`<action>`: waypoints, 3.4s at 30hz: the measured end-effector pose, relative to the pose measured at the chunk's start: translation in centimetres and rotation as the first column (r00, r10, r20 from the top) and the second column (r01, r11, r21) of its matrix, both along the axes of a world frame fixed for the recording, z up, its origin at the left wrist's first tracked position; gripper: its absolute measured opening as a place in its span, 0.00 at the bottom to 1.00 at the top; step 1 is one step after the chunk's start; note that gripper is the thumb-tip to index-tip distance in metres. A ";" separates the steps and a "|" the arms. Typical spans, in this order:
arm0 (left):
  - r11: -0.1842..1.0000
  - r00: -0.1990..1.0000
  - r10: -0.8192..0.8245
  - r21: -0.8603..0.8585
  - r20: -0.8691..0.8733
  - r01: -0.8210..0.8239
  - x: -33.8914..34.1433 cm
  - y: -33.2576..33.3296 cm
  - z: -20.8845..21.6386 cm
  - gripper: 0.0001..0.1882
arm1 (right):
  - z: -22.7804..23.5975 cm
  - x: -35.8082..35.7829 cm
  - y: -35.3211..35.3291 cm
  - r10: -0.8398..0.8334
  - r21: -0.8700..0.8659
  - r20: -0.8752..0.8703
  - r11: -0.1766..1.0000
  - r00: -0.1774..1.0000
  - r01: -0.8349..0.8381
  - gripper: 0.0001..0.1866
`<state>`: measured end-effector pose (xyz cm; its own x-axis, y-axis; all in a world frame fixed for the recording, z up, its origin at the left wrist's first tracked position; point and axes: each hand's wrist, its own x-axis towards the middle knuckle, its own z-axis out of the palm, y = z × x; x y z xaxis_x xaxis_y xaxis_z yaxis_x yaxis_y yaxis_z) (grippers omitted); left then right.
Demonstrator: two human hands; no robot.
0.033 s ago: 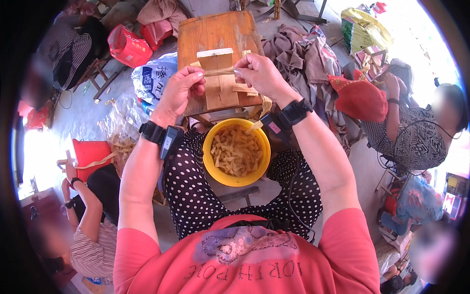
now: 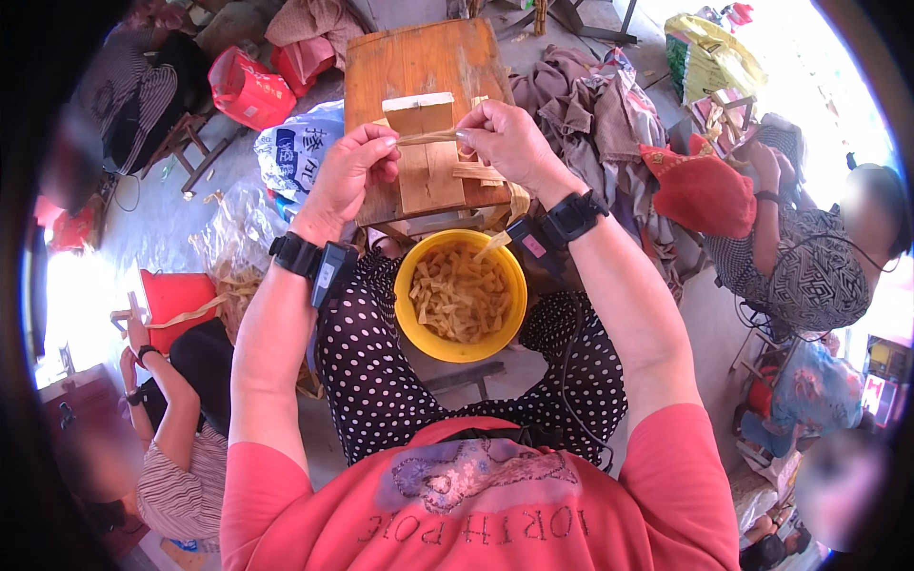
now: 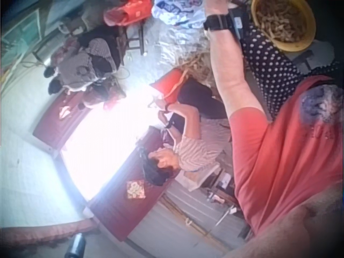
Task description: The person assembles small rectangular wooden frames by picking up thin slats from a yellow bucket and fitting them together over a wooden mold.
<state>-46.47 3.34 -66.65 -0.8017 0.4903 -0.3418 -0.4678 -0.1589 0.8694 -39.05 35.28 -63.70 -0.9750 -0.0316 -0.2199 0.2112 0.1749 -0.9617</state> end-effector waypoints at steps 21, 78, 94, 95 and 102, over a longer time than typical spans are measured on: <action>0.999 0.998 -0.054 0.008 0.025 0.053 20.5 0.3 13.0 0.17 | 12.7 19.8 -3.0 0.006 -0.457 0.332 0.876 0.943 0.155 0.14; 0.977 0.841 -0.215 -0.118 -0.497 0.180 42.5 2.7 18.4 0.15 | 9.8 42.5 -3.6 0.453 -0.812 0.492 0.546 0.743 0.204 0.24; 0.936 0.788 -0.171 -0.347 -0.592 -0.058 42.5 3.0 14.5 0.17 | 9.7 39.0 -6.0 -0.248 -0.489 0.227 0.807 0.942 0.331 0.10; 0.938 0.800 -0.174 -0.344 -0.574 -0.043 42.3 2.8 14.0 0.17 | 9.9 38.9 -5.2 -0.182 -0.383 0.143 0.896 0.973 0.224 0.09; 0.892 0.789 -0.310 -0.450 -0.530 0.048 42.4 3.6 11.5 0.10 | 8.3 37.9 -1.1 0.183 0.203 -0.025 0.964 0.983 -0.174 0.07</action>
<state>-4.07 6.90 -55.17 -0.8184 0.5732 -0.0411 0.1553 0.2895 0.9445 -1.17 34.19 -55.45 -0.9662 -0.1658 -0.1975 0.1185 0.3946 -0.9112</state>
